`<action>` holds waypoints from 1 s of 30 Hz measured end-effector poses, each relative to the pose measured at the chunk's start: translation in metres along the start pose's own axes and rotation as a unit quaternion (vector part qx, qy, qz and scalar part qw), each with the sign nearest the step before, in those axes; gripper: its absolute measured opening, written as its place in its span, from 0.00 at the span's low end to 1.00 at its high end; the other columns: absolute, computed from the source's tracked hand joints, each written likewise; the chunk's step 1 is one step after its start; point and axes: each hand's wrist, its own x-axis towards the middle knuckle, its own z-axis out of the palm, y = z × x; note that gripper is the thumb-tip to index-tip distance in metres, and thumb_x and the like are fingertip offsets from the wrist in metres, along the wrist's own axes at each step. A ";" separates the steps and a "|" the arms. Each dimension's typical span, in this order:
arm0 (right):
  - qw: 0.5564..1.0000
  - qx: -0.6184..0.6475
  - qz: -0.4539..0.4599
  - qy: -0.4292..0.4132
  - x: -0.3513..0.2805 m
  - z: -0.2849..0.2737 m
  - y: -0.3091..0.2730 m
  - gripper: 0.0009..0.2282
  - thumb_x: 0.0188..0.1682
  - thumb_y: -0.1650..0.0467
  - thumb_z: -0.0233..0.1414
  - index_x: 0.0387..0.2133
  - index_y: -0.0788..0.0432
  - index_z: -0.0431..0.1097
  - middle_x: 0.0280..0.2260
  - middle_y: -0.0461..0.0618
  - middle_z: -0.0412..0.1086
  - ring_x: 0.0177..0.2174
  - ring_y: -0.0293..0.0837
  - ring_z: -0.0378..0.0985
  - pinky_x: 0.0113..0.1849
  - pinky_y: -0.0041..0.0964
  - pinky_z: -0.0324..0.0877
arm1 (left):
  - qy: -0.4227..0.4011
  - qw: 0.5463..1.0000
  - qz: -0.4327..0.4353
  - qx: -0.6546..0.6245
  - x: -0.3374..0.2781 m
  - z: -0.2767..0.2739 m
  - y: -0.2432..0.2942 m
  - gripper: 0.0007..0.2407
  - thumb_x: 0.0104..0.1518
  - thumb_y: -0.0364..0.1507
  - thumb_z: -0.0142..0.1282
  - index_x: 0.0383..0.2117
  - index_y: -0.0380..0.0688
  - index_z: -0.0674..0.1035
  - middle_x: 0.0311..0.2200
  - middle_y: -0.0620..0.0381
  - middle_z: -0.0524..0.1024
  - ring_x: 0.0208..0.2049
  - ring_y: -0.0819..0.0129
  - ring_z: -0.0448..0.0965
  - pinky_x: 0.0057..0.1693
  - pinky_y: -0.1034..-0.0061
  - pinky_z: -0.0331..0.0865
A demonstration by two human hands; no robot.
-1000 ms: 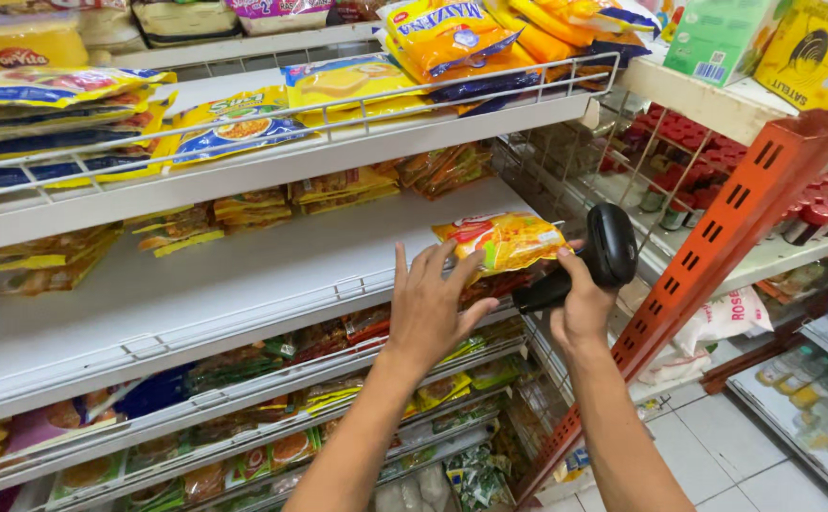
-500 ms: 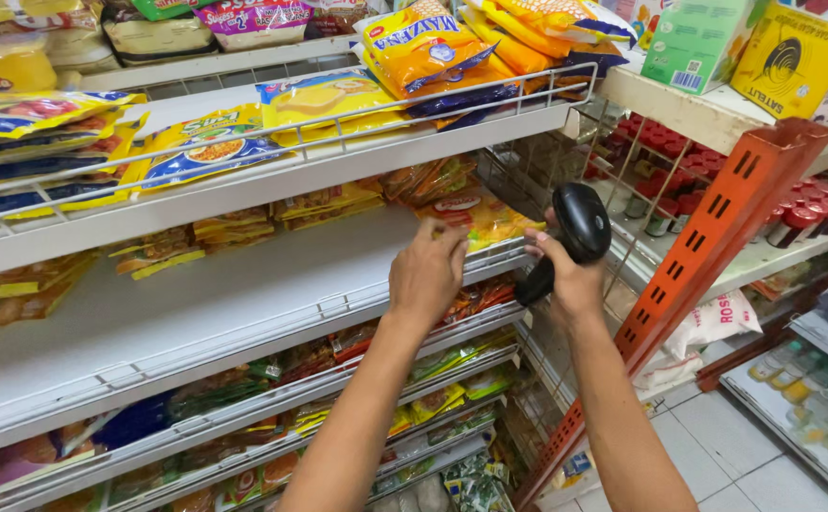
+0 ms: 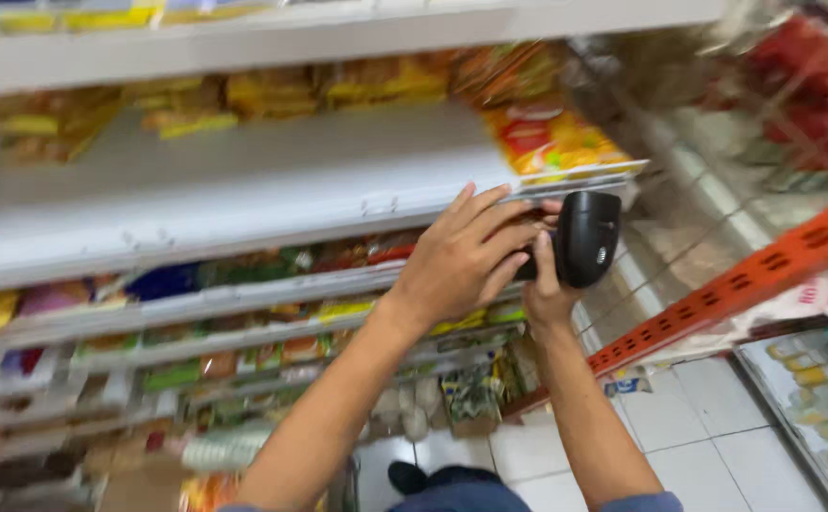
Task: The person sprays a liquid cleaner onto store shelves and wipes the surfaces with a cloth, then uses a barcode scanner to scan several packaged food items before placing them back into a cardboard box.
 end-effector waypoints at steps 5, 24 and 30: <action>0.962 0.128 0.186 -0.152 -0.103 0.028 0.031 0.15 0.56 0.75 0.48 0.56 0.64 0.64 0.53 0.49 0.69 0.54 0.42 0.72 0.58 0.38 0.67 | 0.055 0.985 -0.158 -0.033 -0.114 -0.040 0.026 0.07 0.60 0.26 0.61 0.43 0.45 0.81 0.52 0.55 0.78 0.59 0.54 0.75 0.65 0.61 0.70; 0.594 -0.118 0.546 -0.579 -0.425 0.083 0.045 0.09 0.49 0.69 0.62 0.36 0.64 0.76 0.27 0.48 0.76 0.27 0.37 0.77 0.32 0.32 0.71 | 0.136 0.587 -0.795 0.074 -0.576 -0.034 0.233 0.10 0.56 0.30 0.60 0.40 0.37 0.81 0.36 0.40 0.79 0.38 0.51 0.82 0.46 0.64 0.75; 0.568 -0.107 0.627 -0.522 -0.450 0.069 0.048 0.11 0.49 0.70 0.61 0.41 0.64 0.74 0.31 0.50 0.76 0.28 0.40 0.79 0.30 0.34 0.73 | 0.121 0.587 -0.799 0.041 -0.616 -0.018 0.199 0.14 0.55 0.33 0.61 0.44 0.38 0.80 0.41 0.40 0.81 0.45 0.46 0.81 0.51 0.61 0.73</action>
